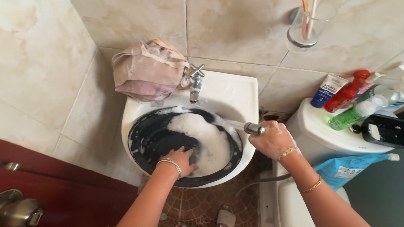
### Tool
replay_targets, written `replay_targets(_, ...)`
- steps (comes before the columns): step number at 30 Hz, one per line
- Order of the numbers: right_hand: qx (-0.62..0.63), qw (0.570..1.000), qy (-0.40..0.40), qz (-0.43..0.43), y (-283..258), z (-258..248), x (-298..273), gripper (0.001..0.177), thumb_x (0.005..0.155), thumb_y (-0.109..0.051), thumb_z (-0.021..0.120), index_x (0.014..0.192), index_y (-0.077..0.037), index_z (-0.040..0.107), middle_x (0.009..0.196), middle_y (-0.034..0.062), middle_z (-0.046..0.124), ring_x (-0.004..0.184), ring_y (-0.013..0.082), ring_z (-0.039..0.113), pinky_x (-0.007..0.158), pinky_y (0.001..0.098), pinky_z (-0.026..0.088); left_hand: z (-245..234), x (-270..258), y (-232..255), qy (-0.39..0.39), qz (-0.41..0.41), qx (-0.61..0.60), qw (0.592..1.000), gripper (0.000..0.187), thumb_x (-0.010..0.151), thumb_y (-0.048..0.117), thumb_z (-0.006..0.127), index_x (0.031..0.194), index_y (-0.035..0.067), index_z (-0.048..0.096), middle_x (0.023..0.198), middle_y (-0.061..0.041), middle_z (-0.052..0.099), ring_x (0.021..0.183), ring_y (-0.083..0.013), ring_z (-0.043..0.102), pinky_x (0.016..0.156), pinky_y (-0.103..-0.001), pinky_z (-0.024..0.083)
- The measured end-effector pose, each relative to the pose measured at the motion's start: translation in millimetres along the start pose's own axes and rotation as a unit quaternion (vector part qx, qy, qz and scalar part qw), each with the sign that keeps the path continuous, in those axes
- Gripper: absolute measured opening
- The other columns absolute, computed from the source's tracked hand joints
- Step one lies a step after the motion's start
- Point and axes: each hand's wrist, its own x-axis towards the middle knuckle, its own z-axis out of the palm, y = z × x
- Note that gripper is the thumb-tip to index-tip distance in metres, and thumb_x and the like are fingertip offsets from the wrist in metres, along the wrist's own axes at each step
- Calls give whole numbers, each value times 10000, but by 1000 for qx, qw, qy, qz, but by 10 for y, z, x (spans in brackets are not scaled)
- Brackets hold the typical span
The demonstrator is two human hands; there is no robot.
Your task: Wash clothes by hand in a basin inside a bathroom.
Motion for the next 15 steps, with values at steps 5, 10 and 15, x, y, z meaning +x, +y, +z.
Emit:
replay_targets(5, -232, 943, -25, -238, 475, 202, -4, 227, 806, -312, 643, 893, -125, 740, 1042, 161, 719, 897, 381, 689, 881, 419, 579, 15, 14, -23, 27, 40, -19, 999, 658, 973, 569, 541, 1514, 201, 471, 1541, -140, 465, 1397, -341, 502, 1141, -460, 430)
replay_targets(10, -298, 899, -127, -294, 328, 95, -183, 167, 828, -316, 637, 836, -215, 770, 993, 81, 725, 1055, 370, 641, 974, 437, 526, -267, -303, 151, 7, 112, -99, 989, 750, 976, 697, 401, 1269, 106, 757, 1240, -183, 758, 1168, -359, 702, 1043, -406, 514)
replay_targets(15, -79, 962, -202, -166, -99, 73, -328, 321, 776, -394, 638, 1037, -301, 799, 1138, 109, 740, 1173, 332, 620, 1109, 368, 456, -101, -147, 295, -62, 189, 3, 980, 1062, 737, 803, 793, 1419, 32, 533, 1400, -200, 521, 1258, -357, 548, 1041, -462, 471)
